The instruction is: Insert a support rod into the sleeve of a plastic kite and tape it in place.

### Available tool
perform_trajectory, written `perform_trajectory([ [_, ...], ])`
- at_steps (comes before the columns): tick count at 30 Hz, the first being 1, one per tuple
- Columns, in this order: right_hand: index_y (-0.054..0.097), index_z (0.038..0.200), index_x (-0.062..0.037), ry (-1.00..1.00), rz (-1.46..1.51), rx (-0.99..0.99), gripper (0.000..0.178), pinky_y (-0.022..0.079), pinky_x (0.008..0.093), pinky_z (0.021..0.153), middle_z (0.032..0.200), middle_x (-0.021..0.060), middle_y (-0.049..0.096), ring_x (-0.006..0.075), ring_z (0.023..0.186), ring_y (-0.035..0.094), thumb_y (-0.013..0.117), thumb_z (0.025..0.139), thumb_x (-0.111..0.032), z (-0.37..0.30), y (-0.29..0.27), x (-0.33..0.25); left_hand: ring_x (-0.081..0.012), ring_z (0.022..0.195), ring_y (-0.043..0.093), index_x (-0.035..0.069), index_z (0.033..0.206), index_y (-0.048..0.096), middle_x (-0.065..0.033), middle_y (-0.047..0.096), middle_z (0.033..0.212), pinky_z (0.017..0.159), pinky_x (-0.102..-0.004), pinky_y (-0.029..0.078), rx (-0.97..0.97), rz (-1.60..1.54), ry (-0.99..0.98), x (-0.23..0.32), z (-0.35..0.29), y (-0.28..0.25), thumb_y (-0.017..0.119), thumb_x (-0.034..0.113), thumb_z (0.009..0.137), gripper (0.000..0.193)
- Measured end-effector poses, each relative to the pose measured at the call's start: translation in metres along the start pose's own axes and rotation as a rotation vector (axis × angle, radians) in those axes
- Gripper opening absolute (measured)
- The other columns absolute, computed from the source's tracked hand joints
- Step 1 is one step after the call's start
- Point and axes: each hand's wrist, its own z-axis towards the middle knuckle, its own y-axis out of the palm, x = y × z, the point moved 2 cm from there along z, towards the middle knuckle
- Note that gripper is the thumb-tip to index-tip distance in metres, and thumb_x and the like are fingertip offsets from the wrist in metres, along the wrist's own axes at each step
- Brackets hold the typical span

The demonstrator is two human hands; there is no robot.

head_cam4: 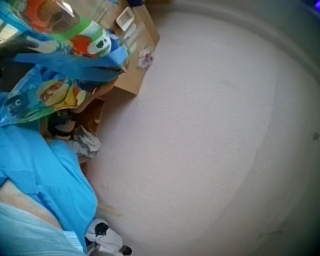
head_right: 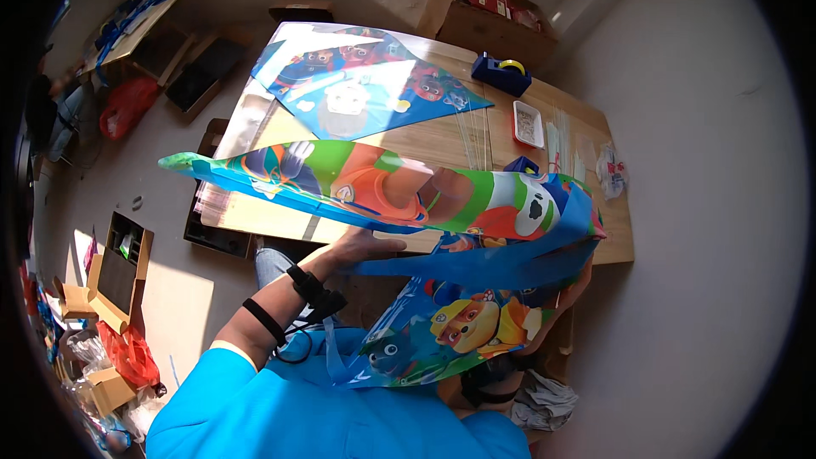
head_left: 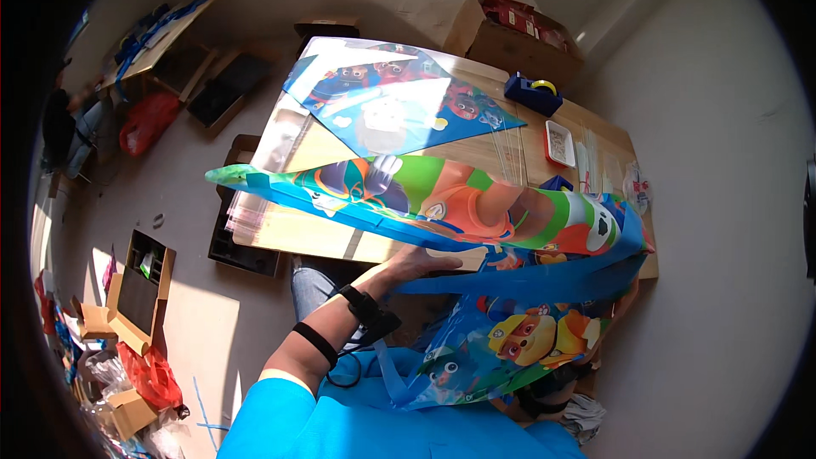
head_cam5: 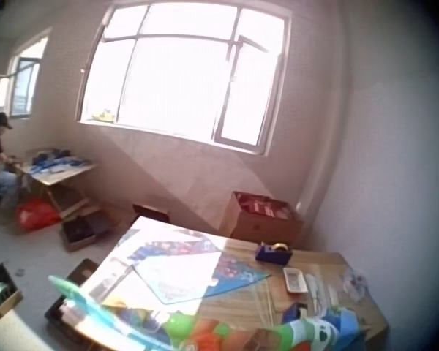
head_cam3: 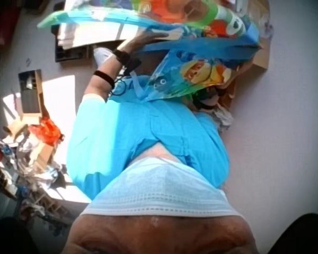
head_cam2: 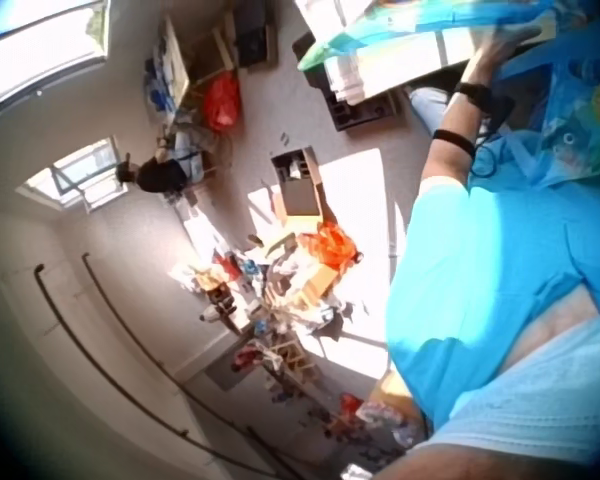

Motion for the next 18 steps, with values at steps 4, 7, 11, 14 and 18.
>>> perform_trajectory([
  [4,0.057,0.119,-0.0035,0.177,-0.002,-0.065,0.043,0.052,0.0336,0.089,0.112,0.0092,0.065,0.0215,0.099,0.065,0.036,0.102,-0.036,0.046,0.013,0.011,-0.0194,0.108,0.056,0.002,0.124,0.056,-0.0102,0.062,0.117,0.093,-0.0321,0.045,0.093,0.049,-0.139,0.016,-0.002,-0.023,0.069,0.029,0.088,0.046],
  [7,0.058,0.118,-0.0039,0.331,0.026,-0.126,0.043,0.052,0.0337,0.089,0.112,0.0089,0.065,0.0215,0.1,0.065,0.037,0.102,-0.037,0.051,0.003,0.039,-0.0162,0.097,0.061,0.002,0.113,0.064,-0.0077,0.067,0.104,0.087,-0.0297,0.048,0.039,0.209,-0.17,0.061,0.001,-0.099,0.07,0.027,0.088,0.036],
  [11,0.048,0.13,-0.0037,0.51,0.261,-0.355,0.052,0.052,0.0359,0.089,0.116,0.0098,0.063,0.0218,0.108,0.061,0.039,0.101,-0.045,0.081,0.014,0.096,-0.0105,0.086,0.064,0.001,0.104,0.068,-0.0051,0.069,0.096,0.08,-0.0265,0.051,0.081,0.215,0.013,0.176,0.008,-0.126,0.074,0.026,0.085,0.031],
  [14,0.03,0.142,-0.0027,0.665,0.438,-0.398,0.073,0.051,0.0374,0.09,0.125,0.0133,0.058,0.0226,0.112,0.058,0.042,0.096,-0.058,0.06,0.056,0.093,-0.0077,0.077,0.064,0.001,0.104,0.066,-0.0041,0.069,0.09,0.071,-0.023,0.053,0.098,0.273,-0.013,0.227,0.015,-0.152,0.074,0.029,0.085,0.035],
  [18,0.02,0.145,0.0012,0.233,-0.233,-0.356,0.101,0.032,0.0432,0.109,0.144,0.0232,0.034,0.0318,0.134,0.036,0.067,0.08,-0.059,0.023,0.113,0.076,-0.0039,0.069,0.059,-0.001,0.101,0.067,-0.002,0.069,0.085,0.064,-0.018,0.048,0.153,0.495,0.156,0.278,0.024,-0.169,0.069,0.028,0.09,0.031],
])
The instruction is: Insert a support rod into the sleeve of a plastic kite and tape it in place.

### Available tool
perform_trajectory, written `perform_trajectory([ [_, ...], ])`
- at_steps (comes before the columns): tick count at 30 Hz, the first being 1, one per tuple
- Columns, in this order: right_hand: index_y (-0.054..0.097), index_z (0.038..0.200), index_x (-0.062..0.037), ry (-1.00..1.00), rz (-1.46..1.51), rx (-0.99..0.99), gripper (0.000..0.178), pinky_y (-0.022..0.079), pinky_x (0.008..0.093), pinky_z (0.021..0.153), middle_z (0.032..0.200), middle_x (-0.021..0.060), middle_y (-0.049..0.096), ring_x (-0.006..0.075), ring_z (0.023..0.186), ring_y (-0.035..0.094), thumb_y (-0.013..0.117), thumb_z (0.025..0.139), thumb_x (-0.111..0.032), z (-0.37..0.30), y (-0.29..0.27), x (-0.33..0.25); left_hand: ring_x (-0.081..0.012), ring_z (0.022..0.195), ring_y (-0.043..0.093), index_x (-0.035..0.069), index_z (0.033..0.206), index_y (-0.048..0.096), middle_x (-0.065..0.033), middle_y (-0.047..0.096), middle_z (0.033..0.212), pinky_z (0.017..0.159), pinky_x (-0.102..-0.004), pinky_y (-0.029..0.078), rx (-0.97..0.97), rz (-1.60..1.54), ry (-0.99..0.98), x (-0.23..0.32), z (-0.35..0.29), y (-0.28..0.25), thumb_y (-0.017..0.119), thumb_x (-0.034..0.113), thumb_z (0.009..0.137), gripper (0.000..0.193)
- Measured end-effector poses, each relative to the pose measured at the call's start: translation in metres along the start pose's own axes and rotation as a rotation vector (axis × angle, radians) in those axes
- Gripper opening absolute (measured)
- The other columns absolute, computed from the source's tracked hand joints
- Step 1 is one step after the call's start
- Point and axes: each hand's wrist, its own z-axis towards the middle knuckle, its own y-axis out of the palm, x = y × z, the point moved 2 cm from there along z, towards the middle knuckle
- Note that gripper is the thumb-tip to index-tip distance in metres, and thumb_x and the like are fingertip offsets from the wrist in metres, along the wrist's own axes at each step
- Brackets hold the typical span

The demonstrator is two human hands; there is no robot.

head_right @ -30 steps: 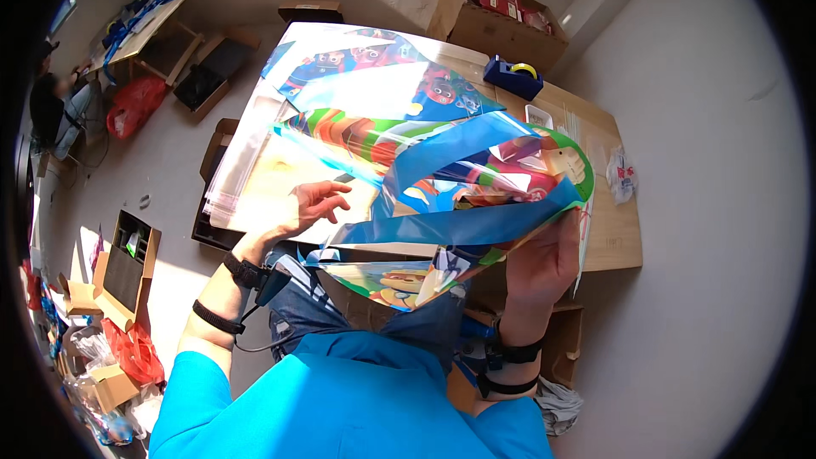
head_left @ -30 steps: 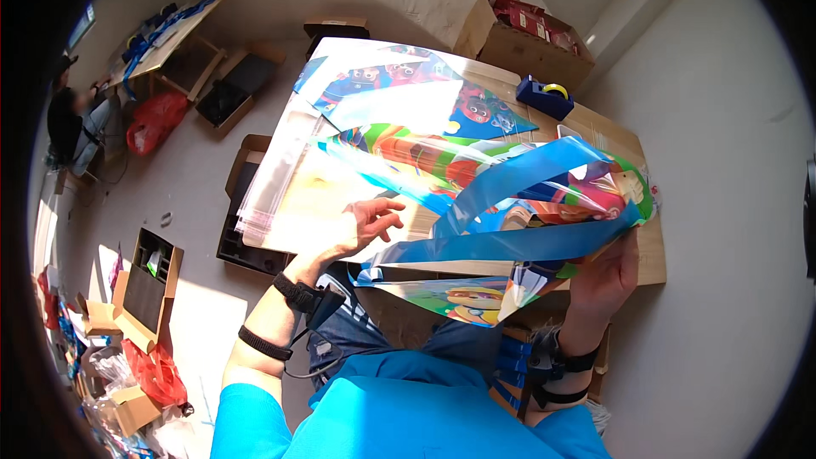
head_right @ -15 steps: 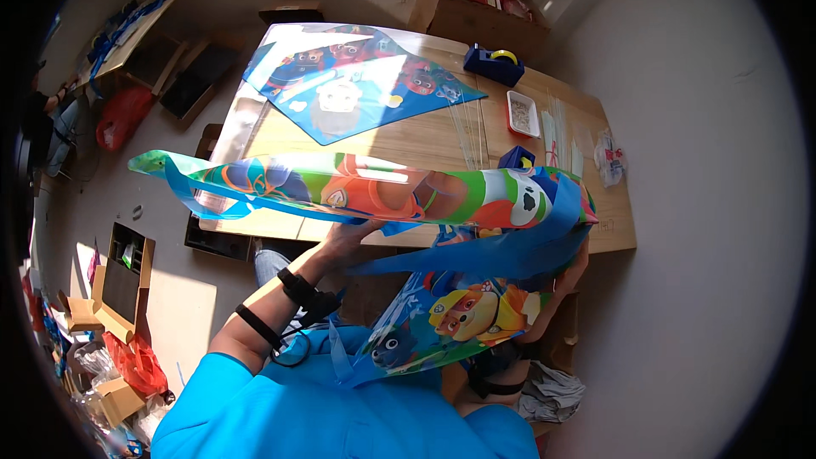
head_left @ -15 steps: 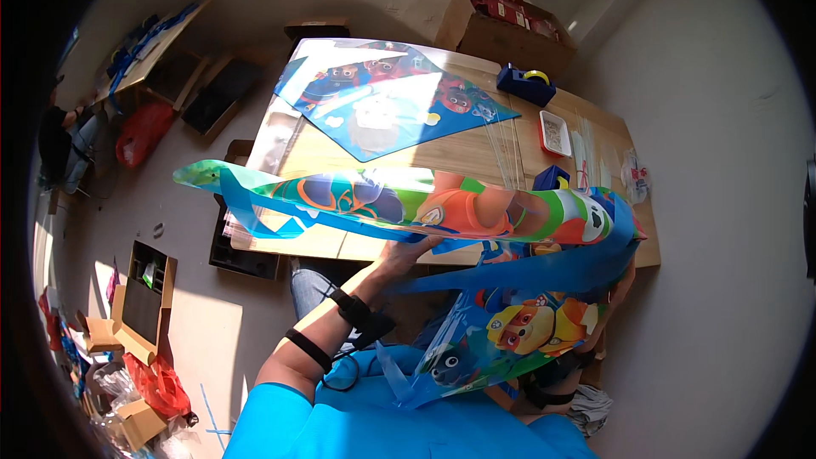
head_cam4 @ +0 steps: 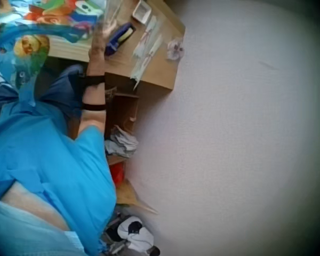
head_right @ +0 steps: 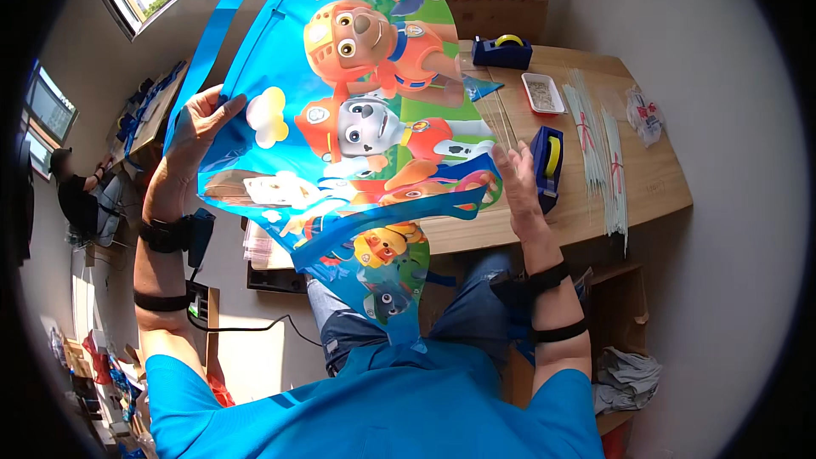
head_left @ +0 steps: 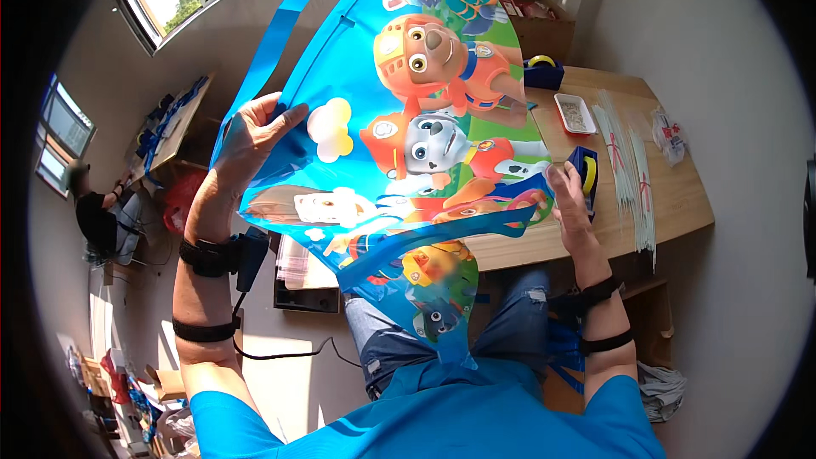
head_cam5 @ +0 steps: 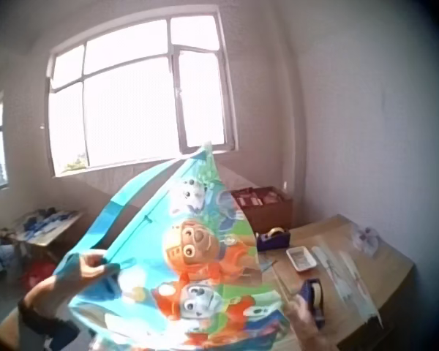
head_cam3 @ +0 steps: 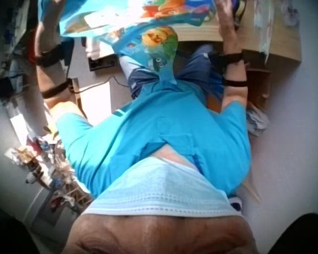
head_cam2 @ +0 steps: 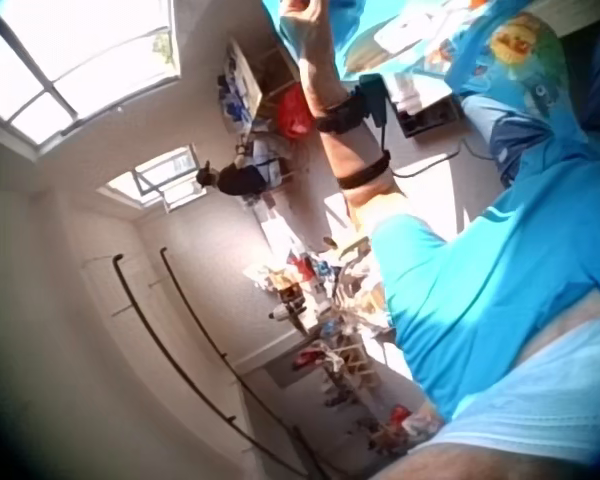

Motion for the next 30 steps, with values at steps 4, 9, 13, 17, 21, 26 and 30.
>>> perform_trajectory([
  [4,0.027,0.142,0.0024,-0.585,-0.734,0.352,0.084,0.027,0.0416,0.112,0.144,0.0287,0.032,0.039,0.136,0.03,0.076,0.079,-0.025,-0.022,0.047,0.012,-0.0248,0.07,0.059,0.002,0.107,0.065,-0.0151,0.066,0.086,0.073,-0.032,0.049,0.121,0.838,0.16,0.046,0.03,-0.022,0.066,0.029,0.089,0.032],
  [9,0.024,0.142,0.0046,-0.707,-0.535,-0.098,0.087,0.024,0.0428,0.114,0.146,0.0293,0.027,0.0397,0.139,0.024,0.075,0.081,-0.031,-0.059,0.123,0.02,-0.021,0.093,0.061,0.013,0.125,0.058,-0.0082,0.061,0.107,0.084,-0.035,0.049,0.157,0.604,-0.108,0.056,0.072,-0.05,0.063,0.053,0.087,0.056],
  [13,0.005,0.147,0.0016,-0.02,-0.27,-0.035,0.113,0.019,0.0439,0.116,0.15,0.0321,0.01,0.0405,0.143,0.011,0.077,0.074,-0.047,-0.058,0.167,0.055,-0.0133,0.098,0.064,0.012,0.135,0.052,-0.0094,0.062,0.118,0.078,-0.025,0.054,0.304,0.655,-0.228,0.109,0.06,-0.039,0.066,0.045,0.088,0.06],
  [17,-0.008,0.148,-0.0021,0.012,-0.299,-0.058,0.124,0.019,0.0468,0.115,0.15,0.0332,0.002,0.0438,0.143,0.003,0.079,0.072,-0.047,-0.064,0.194,0.063,-0.0118,0.077,0.067,0.008,0.126,0.058,-0.009,0.067,0.102,0.064,-0.0234,0.056,0.205,0.293,-0.162,0.12,0.056,-0.049,0.072,0.042,0.084,0.057],
  [21,0.008,0.149,-0.0019,-0.21,-0.225,-0.254,0.102,0.054,0.0334,0.081,0.142,0.0261,0.037,0.0287,0.114,0.059,0.076,0.079,-0.029,-0.074,0.2,0.041,-0.0101,0.069,0.065,0.005,0.117,0.062,-0.0066,0.067,0.095,0.063,-0.0218,0.055,0.173,0.395,-0.235,0.126,0.052,-0.078,0.074,0.04,0.082,0.051],
  [26,0.023,0.146,0.0035,0.091,-0.008,-0.536,0.093,0.049,0.0372,0.094,0.142,0.026,0.04,0.0294,0.117,0.057,0.075,0.08,-0.039,-0.027,0.196,0.079,-0.007,0.06,0.064,0.003,0.103,0.066,-0.0036,0.069,0.082,0.057,-0.0193,0.055,0.194,0.363,-0.318,0.109,0.043,-0.067,0.073,0.036,0.085,0.039],
  [30,0.007,0.148,0.0049,-0.147,-0.222,-0.041,0.114,0.033,0.0395,0.109,0.15,0.0295,0.018,0.0385,0.136,0.033,0.082,0.073,-0.039,0.015,0.19,0.088,-0.0102,0.065,0.068,0.003,0.103,0.066,-0.0063,0.07,0.085,0.061,-0.024,0.059,0.084,0.108,-0.252,0.123,0.013,-0.045,0.07,0.03,0.088,0.031],
])
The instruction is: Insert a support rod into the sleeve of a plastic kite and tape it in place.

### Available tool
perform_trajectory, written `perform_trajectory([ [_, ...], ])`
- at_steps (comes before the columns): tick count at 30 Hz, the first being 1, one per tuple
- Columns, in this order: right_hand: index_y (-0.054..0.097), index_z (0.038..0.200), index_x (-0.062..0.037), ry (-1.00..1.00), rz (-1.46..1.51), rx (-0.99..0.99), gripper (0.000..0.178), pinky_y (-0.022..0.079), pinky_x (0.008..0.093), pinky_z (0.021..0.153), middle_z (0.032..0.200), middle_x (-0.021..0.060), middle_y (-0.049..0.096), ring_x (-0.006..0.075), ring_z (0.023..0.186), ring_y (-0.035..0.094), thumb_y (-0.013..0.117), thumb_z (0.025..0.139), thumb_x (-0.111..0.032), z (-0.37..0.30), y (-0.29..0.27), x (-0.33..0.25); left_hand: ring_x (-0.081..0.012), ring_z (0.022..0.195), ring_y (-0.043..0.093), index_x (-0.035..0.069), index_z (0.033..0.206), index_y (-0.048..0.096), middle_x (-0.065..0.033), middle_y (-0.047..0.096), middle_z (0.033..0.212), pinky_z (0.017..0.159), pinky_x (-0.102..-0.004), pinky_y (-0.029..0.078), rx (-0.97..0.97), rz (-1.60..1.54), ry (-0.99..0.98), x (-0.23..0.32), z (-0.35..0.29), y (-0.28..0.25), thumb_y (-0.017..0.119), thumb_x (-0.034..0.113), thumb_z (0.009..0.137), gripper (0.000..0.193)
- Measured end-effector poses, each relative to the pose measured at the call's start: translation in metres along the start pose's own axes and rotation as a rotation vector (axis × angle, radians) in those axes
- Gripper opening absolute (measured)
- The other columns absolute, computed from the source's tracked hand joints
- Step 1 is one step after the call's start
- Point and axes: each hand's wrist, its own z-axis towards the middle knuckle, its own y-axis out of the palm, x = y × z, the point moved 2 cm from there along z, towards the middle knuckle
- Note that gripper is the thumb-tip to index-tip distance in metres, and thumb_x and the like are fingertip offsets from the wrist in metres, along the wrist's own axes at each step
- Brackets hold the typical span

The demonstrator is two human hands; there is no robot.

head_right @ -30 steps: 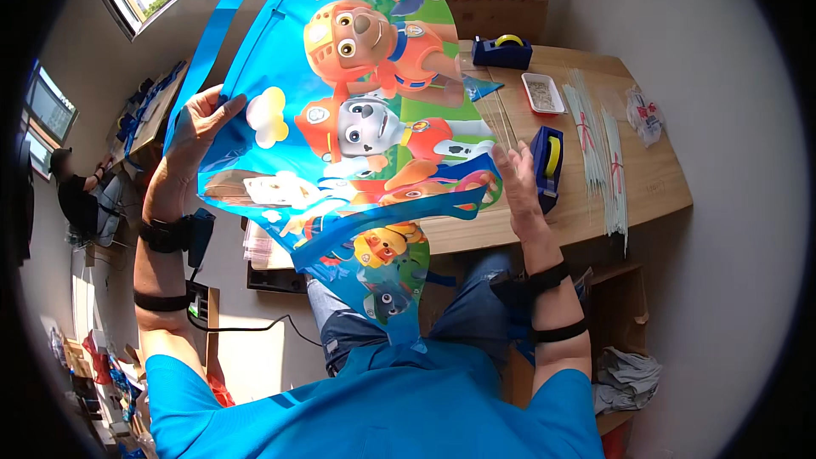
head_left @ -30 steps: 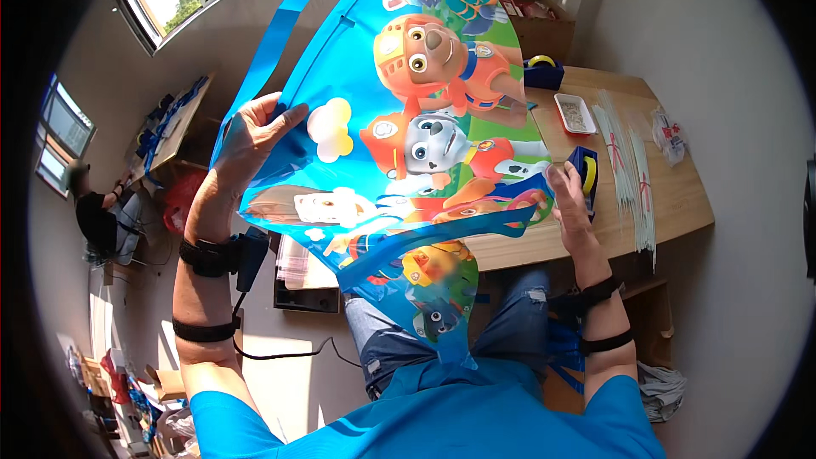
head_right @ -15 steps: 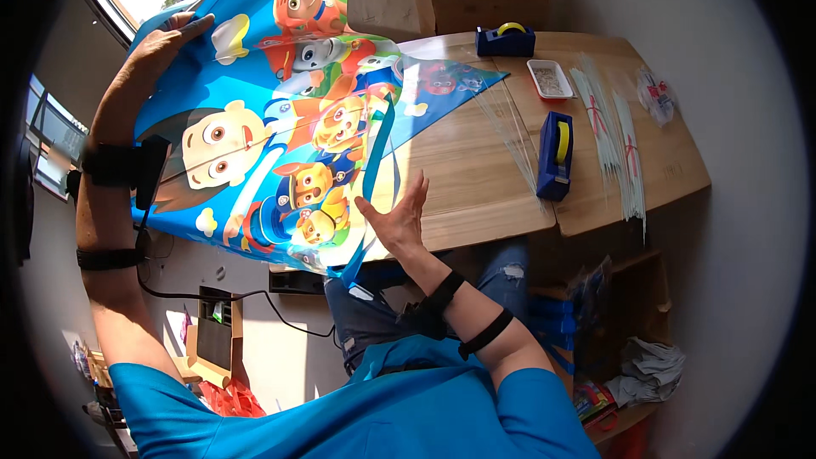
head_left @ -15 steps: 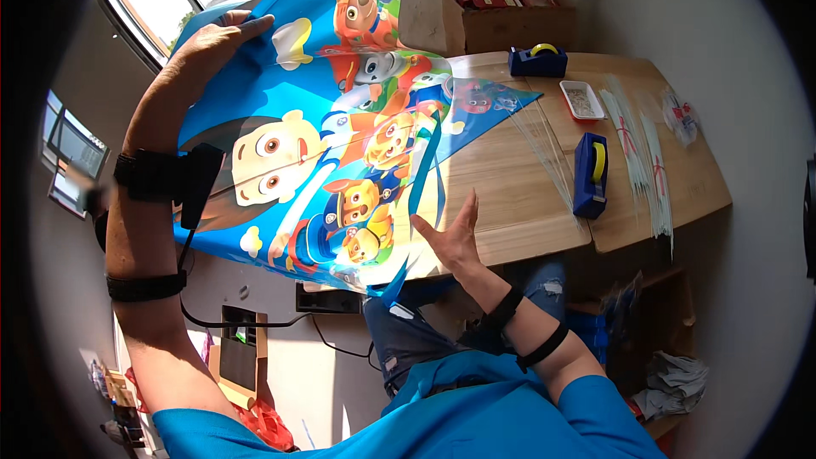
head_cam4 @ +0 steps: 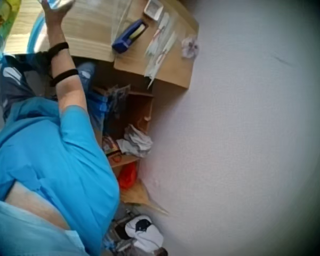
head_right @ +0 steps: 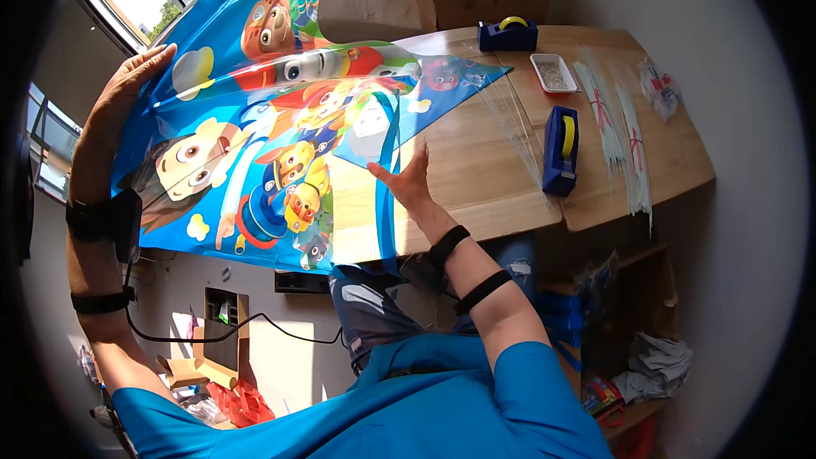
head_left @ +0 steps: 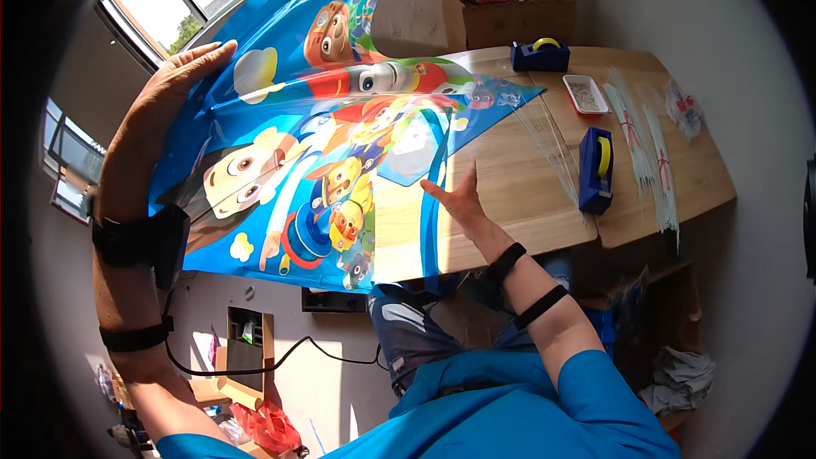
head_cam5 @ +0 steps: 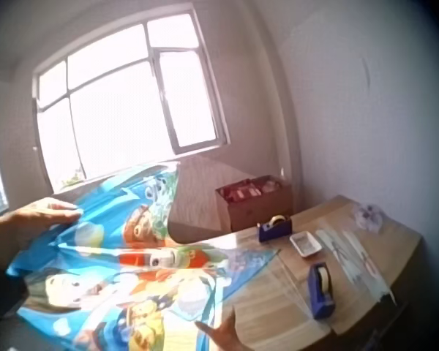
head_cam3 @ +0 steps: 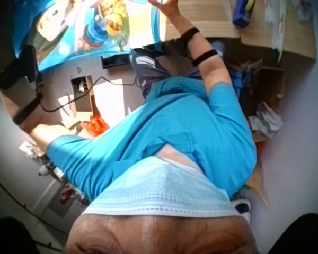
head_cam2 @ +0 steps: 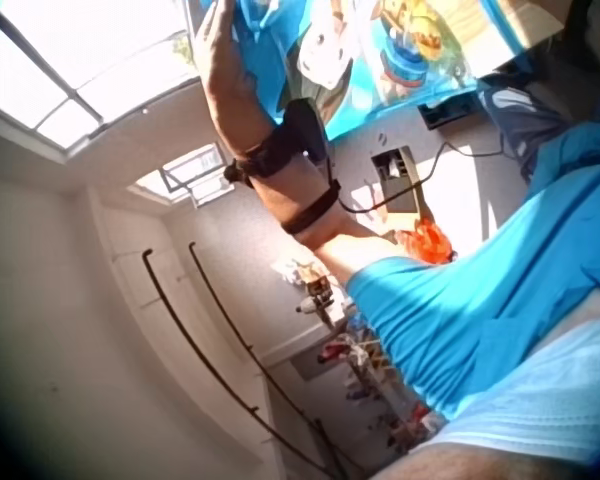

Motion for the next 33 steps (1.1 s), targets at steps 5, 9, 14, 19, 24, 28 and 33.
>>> perform_trajectory([
  [5,0.046,0.127,0.0075,-0.279,0.348,0.035,0.072,0.046,0.0293,0.089,0.119,0.0162,0.056,0.0183,0.104,0.056,0.082,0.075,-0.028,0.056,-0.069,-0.076,-0.0113,0.075,0.07,0.002,0.115,0.062,-0.0103,0.069,0.099,0.065,-0.0253,0.06,-0.094,-0.137,0.025,-0.01,-0.019,0.012,0.067,0.03,0.09,0.038],
  [9,0.07,0.092,0.0008,-0.184,0.214,-0.339,0.025,0.049,0.0224,0.068,0.081,0.0024,0.068,0.0075,0.074,0.061,0.074,0.082,-0.022,0.057,-0.131,-0.083,-0.0097,0.078,0.067,0.002,0.118,0.061,-0.0076,0.069,0.101,0.069,-0.023,0.057,-0.16,-0.02,-0.112,-0.074,0.013,-0.008,0.067,0.031,0.09,0.041],
  [14,0.065,0.105,-0.0004,0.13,0.158,-0.625,0.032,0.05,0.0226,0.073,0.092,0.0031,0.067,0.0087,0.082,0.062,0.072,0.083,-0.021,0.003,-0.208,-0.076,-0.017,0.098,0.064,0.002,0.118,0.062,-0.0102,0.068,0.106,0.089,-0.0332,0.051,-0.152,0.095,-0.298,-0.2,0.032,0.005,0.068,0.033,0.089,0.043],
  [19,0.062,0.11,0.0004,0.288,0.381,-0.487,0.03,0.053,0.0267,0.081,0.099,0.0058,0.068,0.0118,0.087,0.064,0.068,0.086,-0.016,-0.043,-0.232,-0.057,-0.027,0.114,0.058,0.003,0.128,0.055,-0.0152,0.06,0.125,0.095,-0.0379,0.046,0.359,0.605,0.43,-0.23,0.016,0.078,0.059,0.03,0.095,0.042],
  [24,0.062,0.109,-0.0013,0.368,0.483,-0.396,0.024,0.054,0.0282,0.081,0.1,0.0075,0.068,0.0126,0.088,0.065,0.064,0.089,-0.014,-0.053,-0.254,-0.055,-0.0241,0.124,0.049,0.01,0.134,0.051,-0.0105,0.056,0.13,0.108,-0.0428,0.032,0.814,0.264,0.564,-0.215,-0.065,0.061,0.038,0.054,0.099,0.058],
  [28,0.063,0.109,-0.0028,0.32,0.537,-0.339,0.022,0.054,0.0287,0.082,0.1,0.0067,0.069,0.0135,0.09,0.066,0.062,0.091,-0.014,-0.042,-0.263,-0.067,-0.0262,0.138,0.035,0.015,0.151,0.025,-0.0129,0.041,0.147,0.112,-0.0615,0.006,0.069,-0.577,-0.014,-0.294,-0.098,0.024,0.019,0.086,0.079,0.101],
  [33,0.063,0.109,-0.0038,0.341,0.578,-0.304,0.021,0.054,0.029,0.085,0.101,0.0069,0.069,0.015,0.091,0.067,0.061,0.091,-0.015,-0.025,-0.264,-0.056,-0.028,0.138,0.033,0.019,0.154,0.002,-0.0164,0.039,0.148,0.11,-0.0421,0.022,-0.222,-0.725,-0.351,-0.358,-0.146,0.101,0.065,0.071,0.073,0.115],
])
